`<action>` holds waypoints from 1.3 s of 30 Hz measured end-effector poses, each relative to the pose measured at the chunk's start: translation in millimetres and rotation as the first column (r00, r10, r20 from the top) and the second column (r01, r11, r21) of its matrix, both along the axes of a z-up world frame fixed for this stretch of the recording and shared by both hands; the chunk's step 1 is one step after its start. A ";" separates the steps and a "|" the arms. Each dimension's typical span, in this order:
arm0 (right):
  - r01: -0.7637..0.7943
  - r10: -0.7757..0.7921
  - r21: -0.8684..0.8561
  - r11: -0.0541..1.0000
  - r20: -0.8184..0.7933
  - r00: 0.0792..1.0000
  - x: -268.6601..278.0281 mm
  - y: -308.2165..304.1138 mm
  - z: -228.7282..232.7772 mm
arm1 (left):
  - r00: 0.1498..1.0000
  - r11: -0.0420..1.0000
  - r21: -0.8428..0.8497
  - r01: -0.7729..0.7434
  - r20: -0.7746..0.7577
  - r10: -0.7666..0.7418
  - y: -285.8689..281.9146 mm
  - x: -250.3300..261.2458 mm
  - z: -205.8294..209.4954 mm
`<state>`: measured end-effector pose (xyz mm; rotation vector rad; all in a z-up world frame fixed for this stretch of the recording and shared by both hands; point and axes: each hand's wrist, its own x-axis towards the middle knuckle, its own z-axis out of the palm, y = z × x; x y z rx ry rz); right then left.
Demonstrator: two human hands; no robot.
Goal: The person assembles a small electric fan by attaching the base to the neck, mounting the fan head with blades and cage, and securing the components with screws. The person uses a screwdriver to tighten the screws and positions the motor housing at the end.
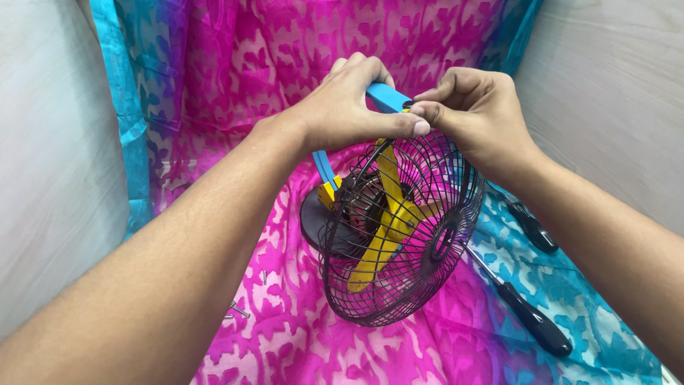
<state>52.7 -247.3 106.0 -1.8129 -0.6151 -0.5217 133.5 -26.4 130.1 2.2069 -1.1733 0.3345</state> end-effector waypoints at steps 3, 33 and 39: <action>0.038 -0.038 -0.010 0.999 0.010 0.999 -2.3 2.3 -3.8 | 1.000 0.999 0.033 -0.008 -0.005 0.008 1.1 4.1 0.8; 0.092 -0.003 0.218 0.972 -0.376 0.926 -14.5 19.7 19.0 | 0.966 0.966 -0.047 -0.254 -0.064 0.251 -13.8 -22.0 18.1; 0.196 -0.095 0.308 0.931 -0.313 0.945 -24.1 35.1 6.4 | 0.938 0.934 -0.120 -0.338 0.040 0.344 -18.7 -24.2 6.2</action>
